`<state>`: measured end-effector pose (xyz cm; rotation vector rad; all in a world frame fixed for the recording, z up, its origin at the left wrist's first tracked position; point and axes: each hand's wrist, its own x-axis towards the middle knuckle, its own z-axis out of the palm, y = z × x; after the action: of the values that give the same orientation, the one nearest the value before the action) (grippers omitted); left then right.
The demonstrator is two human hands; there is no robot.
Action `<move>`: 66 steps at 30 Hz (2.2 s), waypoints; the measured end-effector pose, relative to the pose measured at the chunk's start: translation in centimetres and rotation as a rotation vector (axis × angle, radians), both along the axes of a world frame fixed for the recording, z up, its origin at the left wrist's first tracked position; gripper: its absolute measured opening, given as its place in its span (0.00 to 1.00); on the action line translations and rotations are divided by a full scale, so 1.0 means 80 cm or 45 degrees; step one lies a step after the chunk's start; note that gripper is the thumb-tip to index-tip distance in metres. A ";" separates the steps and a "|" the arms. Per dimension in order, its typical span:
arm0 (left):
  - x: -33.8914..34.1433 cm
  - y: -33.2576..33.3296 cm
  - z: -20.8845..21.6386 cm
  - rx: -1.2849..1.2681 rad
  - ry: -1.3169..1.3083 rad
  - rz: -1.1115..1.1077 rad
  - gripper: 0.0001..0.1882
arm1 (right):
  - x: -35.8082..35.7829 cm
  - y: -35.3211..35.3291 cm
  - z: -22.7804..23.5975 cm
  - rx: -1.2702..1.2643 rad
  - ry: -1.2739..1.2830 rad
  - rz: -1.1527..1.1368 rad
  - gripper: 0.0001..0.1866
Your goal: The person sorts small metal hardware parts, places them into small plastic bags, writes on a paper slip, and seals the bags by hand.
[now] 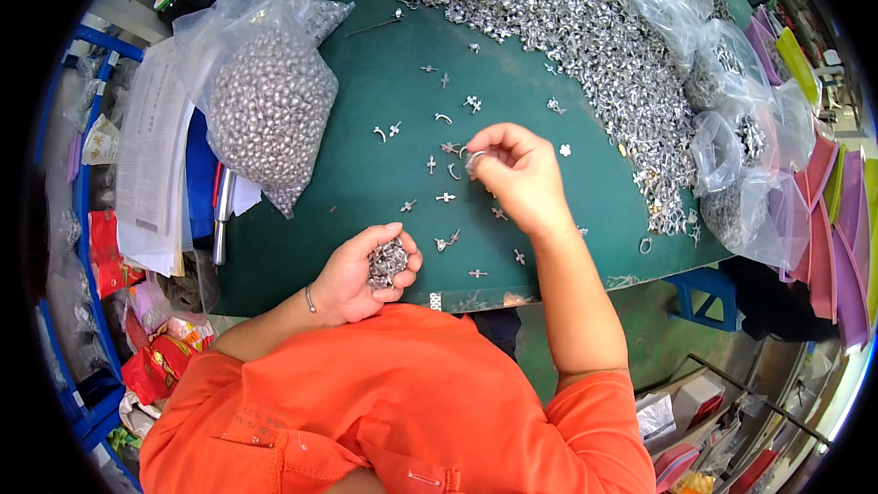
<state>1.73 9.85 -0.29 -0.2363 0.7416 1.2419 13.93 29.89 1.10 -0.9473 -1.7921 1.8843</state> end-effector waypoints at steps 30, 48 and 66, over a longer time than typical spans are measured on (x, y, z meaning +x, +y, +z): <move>0.001 0.000 0.003 -0.001 0.079 0.023 0.16 | -0.026 0.014 -0.009 0.980 -0.418 0.200 0.07; 0.000 -0.001 0.001 0.000 0.057 0.039 0.15 | 0.161 0.011 0.029 0.722 -0.611 0.051 0.11; 0.000 -0.001 -0.001 0.026 0.016 0.074 0.16 | 0.136 -0.033 -0.008 1.206 -0.344 -0.151 0.09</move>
<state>1.75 9.75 -0.39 -0.2342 0.7370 1.3063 24.84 27.21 0.42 -0.8998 -2.3388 0.6594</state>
